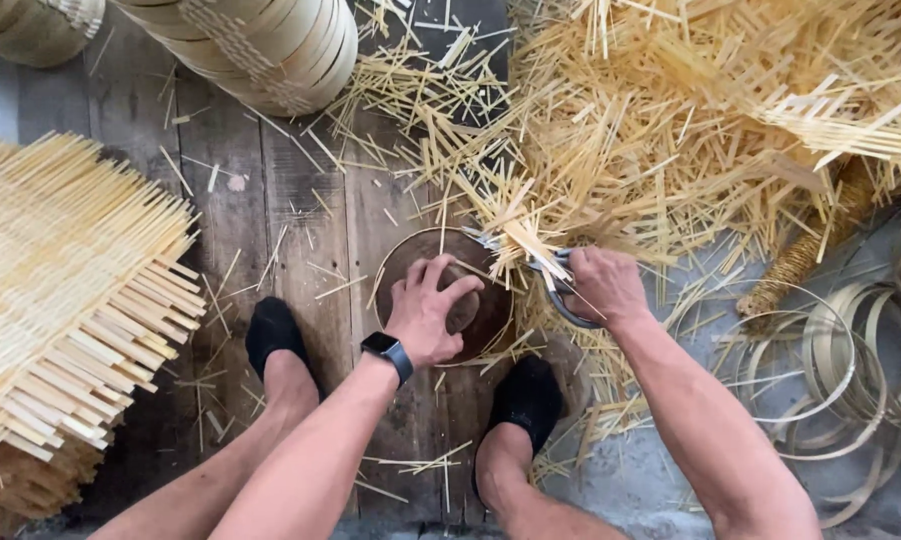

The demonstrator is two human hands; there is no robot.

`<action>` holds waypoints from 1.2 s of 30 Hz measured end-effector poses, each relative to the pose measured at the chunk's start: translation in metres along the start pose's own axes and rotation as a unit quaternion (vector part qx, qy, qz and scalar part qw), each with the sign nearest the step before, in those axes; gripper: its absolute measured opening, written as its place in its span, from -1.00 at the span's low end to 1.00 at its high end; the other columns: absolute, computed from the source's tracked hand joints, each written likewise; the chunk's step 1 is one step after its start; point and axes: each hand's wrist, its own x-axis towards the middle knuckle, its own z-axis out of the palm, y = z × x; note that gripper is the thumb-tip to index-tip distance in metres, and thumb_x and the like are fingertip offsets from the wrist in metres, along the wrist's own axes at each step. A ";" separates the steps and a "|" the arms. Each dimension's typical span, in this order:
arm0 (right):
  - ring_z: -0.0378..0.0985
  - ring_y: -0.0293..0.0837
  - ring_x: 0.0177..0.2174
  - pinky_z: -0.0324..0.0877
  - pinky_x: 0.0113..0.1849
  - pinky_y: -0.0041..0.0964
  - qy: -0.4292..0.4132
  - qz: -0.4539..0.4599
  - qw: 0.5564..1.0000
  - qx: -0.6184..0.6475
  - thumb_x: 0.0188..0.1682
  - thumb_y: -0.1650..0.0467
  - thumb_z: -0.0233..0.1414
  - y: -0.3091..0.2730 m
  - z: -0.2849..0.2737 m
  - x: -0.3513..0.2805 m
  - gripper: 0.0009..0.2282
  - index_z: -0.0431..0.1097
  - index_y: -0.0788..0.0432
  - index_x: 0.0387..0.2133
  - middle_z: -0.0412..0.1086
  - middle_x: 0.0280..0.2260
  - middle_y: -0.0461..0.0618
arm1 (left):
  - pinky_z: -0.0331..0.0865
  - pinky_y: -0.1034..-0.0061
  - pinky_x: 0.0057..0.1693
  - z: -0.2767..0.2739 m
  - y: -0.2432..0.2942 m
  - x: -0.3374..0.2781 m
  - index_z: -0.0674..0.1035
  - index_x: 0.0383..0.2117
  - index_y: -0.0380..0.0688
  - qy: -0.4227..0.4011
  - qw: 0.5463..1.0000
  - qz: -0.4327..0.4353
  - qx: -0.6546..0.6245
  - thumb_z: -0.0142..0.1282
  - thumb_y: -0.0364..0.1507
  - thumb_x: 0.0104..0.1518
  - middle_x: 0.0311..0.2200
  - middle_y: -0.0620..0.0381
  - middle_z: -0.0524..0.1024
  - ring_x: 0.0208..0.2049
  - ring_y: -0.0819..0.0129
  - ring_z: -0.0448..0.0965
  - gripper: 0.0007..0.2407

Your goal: The person sits on the floor weaving a round bamboo sieve. They weave thin bamboo strips into a woven mat, press it over a wooden dome mold, trim the excess strip ends with scissors, and fit a bent bamboo rim hoop around the edge.

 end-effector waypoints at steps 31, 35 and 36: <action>0.66 -0.01 -0.45 0.54 -0.30 -0.11 -0.357 0.114 0.908 0.187 -0.41 0.06 0.31 0.154 0.060 0.010 -0.53 0.65 0.21 -0.43 0.62 -0.47 0.10 | -0.02 -0.07 0.30 -0.008 -0.010 0.009 0.61 -0.09 0.26 -0.052 0.989 0.136 0.008 0.32 -0.37 -0.37 0.19 0.03 0.30 0.26 -0.05 0.18 -0.48; 0.58 0.10 -0.18 0.45 -0.12 -0.05 -0.116 0.354 0.920 0.121 -0.25 -0.05 0.24 0.247 0.030 0.076 -0.31 0.46 0.37 -0.16 0.52 -0.17 0.30 | -0.05 0.00 0.35 -0.005 -0.014 0.010 0.52 0.13 0.11 -0.037 0.991 0.105 -0.075 0.32 -0.20 -0.32 0.21 0.03 0.34 0.27 -0.09 0.16 -0.33; 0.52 0.10 -0.12 0.42 -0.11 -0.08 0.020 0.447 0.877 0.174 -0.32 -0.02 0.40 0.257 0.005 0.086 -0.13 0.32 0.60 -0.08 0.44 -0.11 0.42 | -0.06 0.04 0.37 0.000 -0.017 0.011 0.51 0.15 0.10 -0.027 0.990 0.095 -0.099 0.32 -0.15 -0.28 0.22 0.05 0.36 0.29 -0.09 0.15 -0.33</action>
